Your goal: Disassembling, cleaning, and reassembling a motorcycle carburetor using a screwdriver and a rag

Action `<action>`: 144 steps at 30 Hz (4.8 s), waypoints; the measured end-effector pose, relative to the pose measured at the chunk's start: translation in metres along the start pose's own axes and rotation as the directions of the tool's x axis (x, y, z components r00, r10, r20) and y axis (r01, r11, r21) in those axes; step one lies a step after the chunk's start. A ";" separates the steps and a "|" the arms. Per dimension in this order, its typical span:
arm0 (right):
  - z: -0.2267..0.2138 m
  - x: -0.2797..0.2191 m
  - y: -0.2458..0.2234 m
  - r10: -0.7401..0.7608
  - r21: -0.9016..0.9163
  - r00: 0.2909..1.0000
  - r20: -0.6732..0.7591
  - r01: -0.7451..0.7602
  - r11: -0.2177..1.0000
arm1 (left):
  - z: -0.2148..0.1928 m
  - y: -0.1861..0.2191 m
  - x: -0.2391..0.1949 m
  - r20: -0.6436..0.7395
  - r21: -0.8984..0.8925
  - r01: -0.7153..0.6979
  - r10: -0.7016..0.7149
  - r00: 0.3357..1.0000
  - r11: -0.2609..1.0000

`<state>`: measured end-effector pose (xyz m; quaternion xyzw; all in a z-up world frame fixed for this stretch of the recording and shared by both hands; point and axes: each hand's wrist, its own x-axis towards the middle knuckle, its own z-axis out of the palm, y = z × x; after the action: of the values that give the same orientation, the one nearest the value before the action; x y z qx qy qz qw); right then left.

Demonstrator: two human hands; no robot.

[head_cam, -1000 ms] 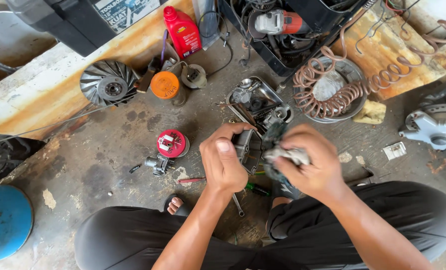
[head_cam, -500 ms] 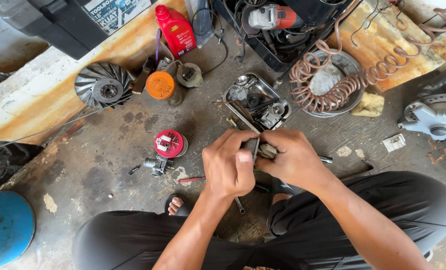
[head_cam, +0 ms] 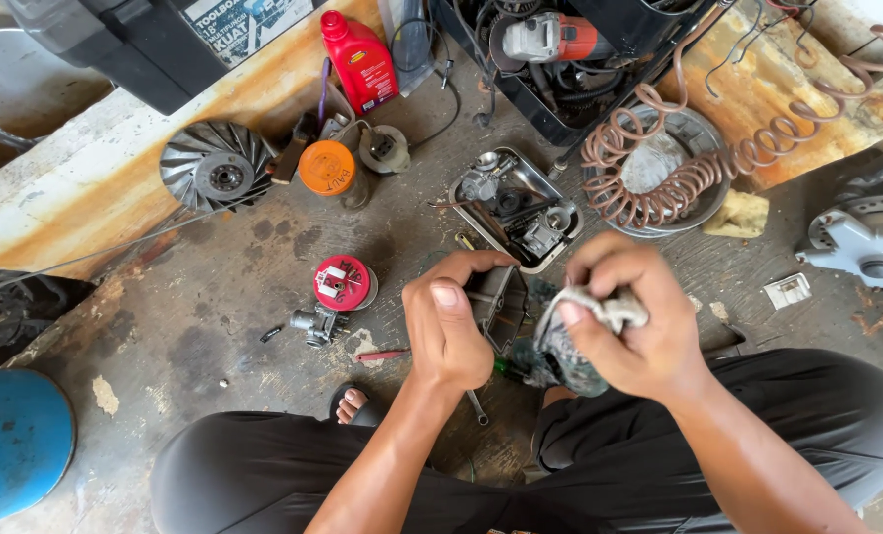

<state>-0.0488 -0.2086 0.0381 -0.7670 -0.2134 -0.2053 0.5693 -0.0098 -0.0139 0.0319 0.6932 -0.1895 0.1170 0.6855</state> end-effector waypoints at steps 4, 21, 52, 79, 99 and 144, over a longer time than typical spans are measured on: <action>0.022 0.020 -0.032 -0.108 -0.095 0.994 -0.016 0.106 0.990 | 0.005 -0.002 -0.002 -0.057 0.000 0.061 -0.061 0.997 0.998; 0.034 0.026 -0.034 -0.068 -0.261 0.985 0.156 0.108 0.959 | 0.010 0.004 0.003 -0.157 0.149 -0.077 0.101 0.982 0.986; 0.036 0.024 -0.047 -0.197 -0.297 0.973 0.118 0.224 0.928 | 0.006 0.011 0.014 -0.063 0.083 -0.413 0.419 0.906 0.907; 0.023 0.005 -0.086 0.174 -0.134 0.983 -0.058 -0.180 0.974 | -0.027 0.041 -0.009 -0.061 -0.371 -0.010 -0.013 0.998 0.929; 0.037 0.024 -0.110 0.201 -0.297 0.976 -0.086 -0.218 0.930 | -0.012 0.037 -0.017 0.080 -0.548 0.410 -0.443 0.893 0.728; -0.003 0.024 -0.068 0.078 -0.239 0.954 -0.291 -0.152 0.959 | -0.020 -0.001 -0.012 0.610 -0.691 0.693 -0.349 0.711 0.204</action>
<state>-0.0676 -0.1914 0.1056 -0.8094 -0.0572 -0.3034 0.4996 -0.0184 0.0076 0.0260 0.2473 -0.0790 -0.3596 0.8963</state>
